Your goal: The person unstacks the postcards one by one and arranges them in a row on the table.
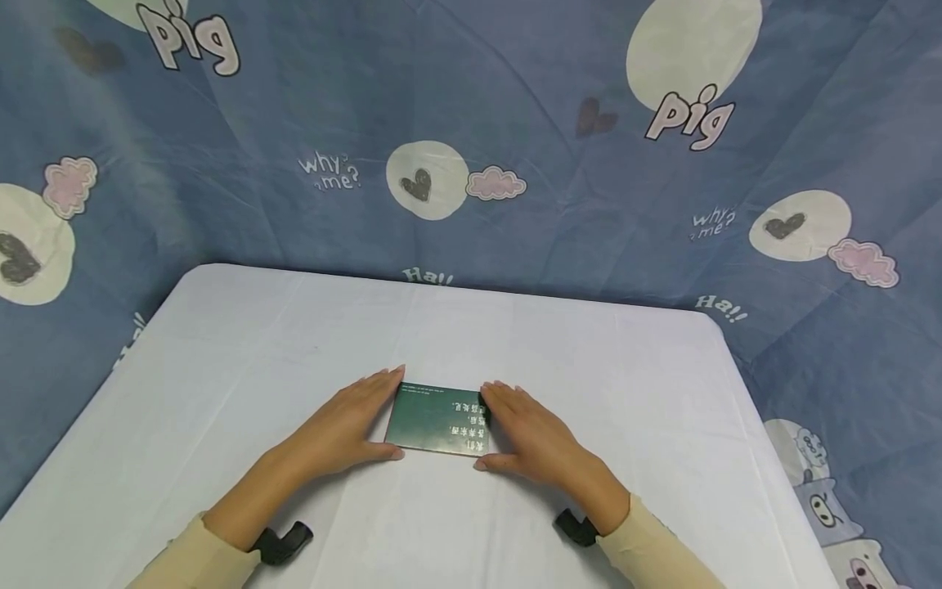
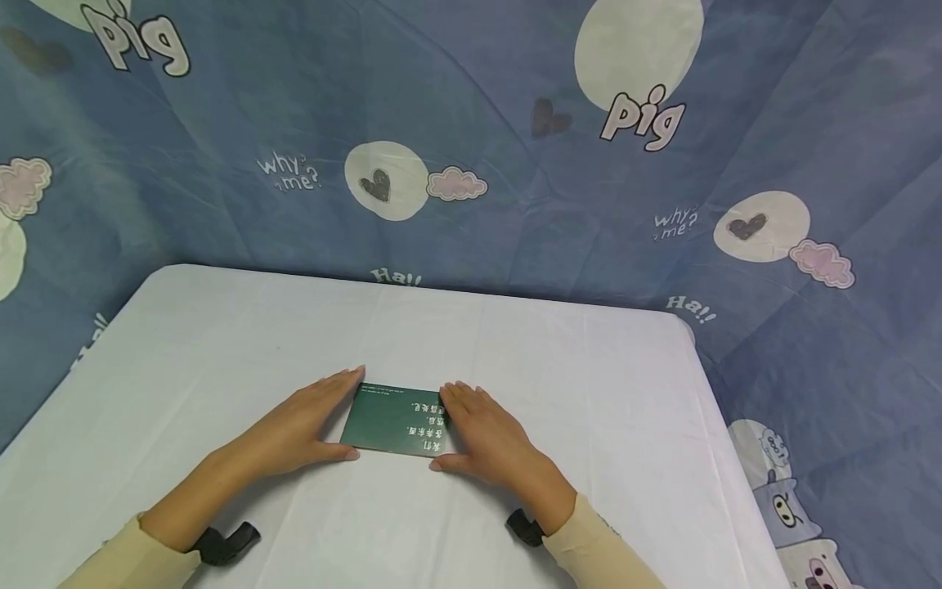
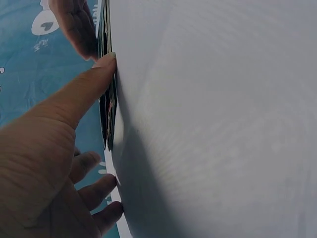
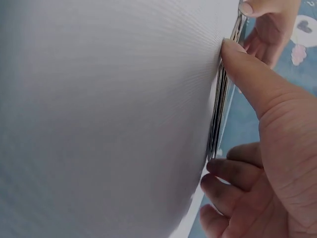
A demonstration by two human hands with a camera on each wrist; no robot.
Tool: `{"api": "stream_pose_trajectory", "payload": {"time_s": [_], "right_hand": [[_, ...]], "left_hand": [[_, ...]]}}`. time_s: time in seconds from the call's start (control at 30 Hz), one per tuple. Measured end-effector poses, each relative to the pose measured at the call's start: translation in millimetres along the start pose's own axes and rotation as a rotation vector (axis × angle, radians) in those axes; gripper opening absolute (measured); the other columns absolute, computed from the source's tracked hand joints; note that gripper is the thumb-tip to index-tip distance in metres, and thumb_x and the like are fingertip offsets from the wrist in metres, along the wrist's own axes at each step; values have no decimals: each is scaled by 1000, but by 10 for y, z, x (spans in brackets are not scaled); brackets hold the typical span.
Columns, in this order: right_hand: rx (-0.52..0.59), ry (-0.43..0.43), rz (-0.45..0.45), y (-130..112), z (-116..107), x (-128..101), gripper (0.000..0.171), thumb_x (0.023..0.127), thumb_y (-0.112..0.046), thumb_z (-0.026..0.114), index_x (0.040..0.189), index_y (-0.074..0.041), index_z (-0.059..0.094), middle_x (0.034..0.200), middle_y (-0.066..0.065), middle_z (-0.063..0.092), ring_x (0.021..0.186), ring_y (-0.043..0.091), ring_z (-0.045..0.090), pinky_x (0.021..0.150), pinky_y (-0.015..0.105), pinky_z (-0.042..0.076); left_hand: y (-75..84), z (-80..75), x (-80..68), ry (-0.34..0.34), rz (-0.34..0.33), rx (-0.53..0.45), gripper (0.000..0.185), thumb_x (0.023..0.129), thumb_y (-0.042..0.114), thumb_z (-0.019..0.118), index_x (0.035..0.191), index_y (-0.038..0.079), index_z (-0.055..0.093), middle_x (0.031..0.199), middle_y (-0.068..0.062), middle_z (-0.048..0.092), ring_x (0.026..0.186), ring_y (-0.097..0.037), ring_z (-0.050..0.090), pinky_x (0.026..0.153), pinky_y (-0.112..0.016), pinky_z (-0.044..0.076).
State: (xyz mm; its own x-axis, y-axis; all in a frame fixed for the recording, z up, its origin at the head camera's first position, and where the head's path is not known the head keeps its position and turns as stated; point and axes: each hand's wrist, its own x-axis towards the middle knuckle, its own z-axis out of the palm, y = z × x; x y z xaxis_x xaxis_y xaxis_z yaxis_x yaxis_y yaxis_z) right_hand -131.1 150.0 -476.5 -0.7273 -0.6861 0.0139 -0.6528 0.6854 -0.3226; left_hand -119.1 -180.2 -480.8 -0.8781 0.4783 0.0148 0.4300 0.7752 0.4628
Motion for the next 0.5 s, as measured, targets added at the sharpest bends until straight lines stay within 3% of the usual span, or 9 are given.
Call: {"api": "stream_pose_trajectory", "payload": {"time_s": [0.5], "right_hand": [[8, -33, 42, -22, -15, 26, 97, 89, -52, 81, 159, 0, 39, 163, 13, 42, 152, 26, 36, 126, 42, 25]], "left_hand": [[5, -30, 11, -19, -32, -4, 111, 76, 43, 94, 162, 4, 36, 160, -23, 44, 149, -44, 37, 117, -63, 34]]}}
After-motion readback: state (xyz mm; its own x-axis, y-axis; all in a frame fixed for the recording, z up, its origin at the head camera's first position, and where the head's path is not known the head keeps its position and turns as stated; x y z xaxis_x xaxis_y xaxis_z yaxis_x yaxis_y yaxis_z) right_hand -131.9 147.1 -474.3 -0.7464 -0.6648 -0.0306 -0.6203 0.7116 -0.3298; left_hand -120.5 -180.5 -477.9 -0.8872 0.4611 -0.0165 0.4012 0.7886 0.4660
